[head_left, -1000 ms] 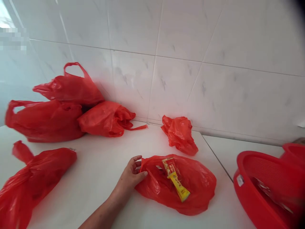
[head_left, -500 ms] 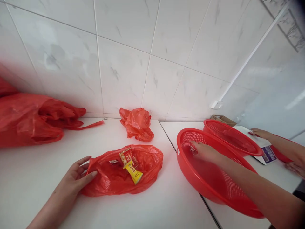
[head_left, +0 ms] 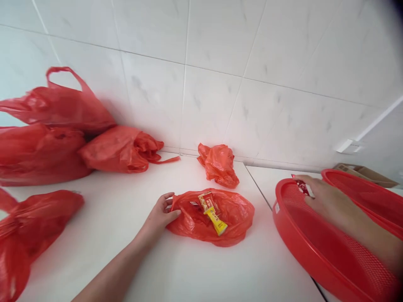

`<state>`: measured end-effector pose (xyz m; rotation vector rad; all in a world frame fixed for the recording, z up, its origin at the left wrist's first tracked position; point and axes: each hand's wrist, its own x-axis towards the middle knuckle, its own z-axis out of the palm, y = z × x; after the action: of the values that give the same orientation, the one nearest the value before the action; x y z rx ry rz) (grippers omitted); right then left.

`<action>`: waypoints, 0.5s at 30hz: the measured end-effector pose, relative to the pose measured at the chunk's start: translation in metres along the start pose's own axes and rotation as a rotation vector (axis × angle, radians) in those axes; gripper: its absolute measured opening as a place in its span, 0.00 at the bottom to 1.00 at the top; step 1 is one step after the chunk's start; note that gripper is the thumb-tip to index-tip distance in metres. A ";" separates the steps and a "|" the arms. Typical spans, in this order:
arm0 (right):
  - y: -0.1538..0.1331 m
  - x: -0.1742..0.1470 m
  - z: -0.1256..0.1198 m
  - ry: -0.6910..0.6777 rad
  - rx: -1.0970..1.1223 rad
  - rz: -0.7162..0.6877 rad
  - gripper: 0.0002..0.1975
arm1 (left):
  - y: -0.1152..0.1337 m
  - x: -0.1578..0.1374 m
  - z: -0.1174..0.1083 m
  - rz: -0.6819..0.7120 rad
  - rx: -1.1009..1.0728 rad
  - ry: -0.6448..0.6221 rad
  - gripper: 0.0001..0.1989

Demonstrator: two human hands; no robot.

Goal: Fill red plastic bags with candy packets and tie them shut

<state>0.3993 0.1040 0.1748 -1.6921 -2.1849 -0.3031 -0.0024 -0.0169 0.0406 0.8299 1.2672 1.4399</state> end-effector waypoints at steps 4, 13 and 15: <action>-0.085 -0.016 -0.010 -0.115 0.347 -0.210 0.27 | -0.005 -0.001 -0.004 0.034 -0.019 -0.041 0.33; -0.182 -0.045 0.054 -0.450 0.653 -0.423 0.34 | -0.003 -0.006 -0.008 0.063 -0.023 -0.079 0.33; -0.165 -0.051 0.057 -0.289 0.671 -0.276 0.35 | -0.003 -0.007 -0.009 0.064 -0.023 -0.085 0.33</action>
<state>0.2423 0.0375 0.1103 -1.1113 -2.3443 0.5859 -0.0082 -0.0258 0.0367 0.9138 1.1680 1.4512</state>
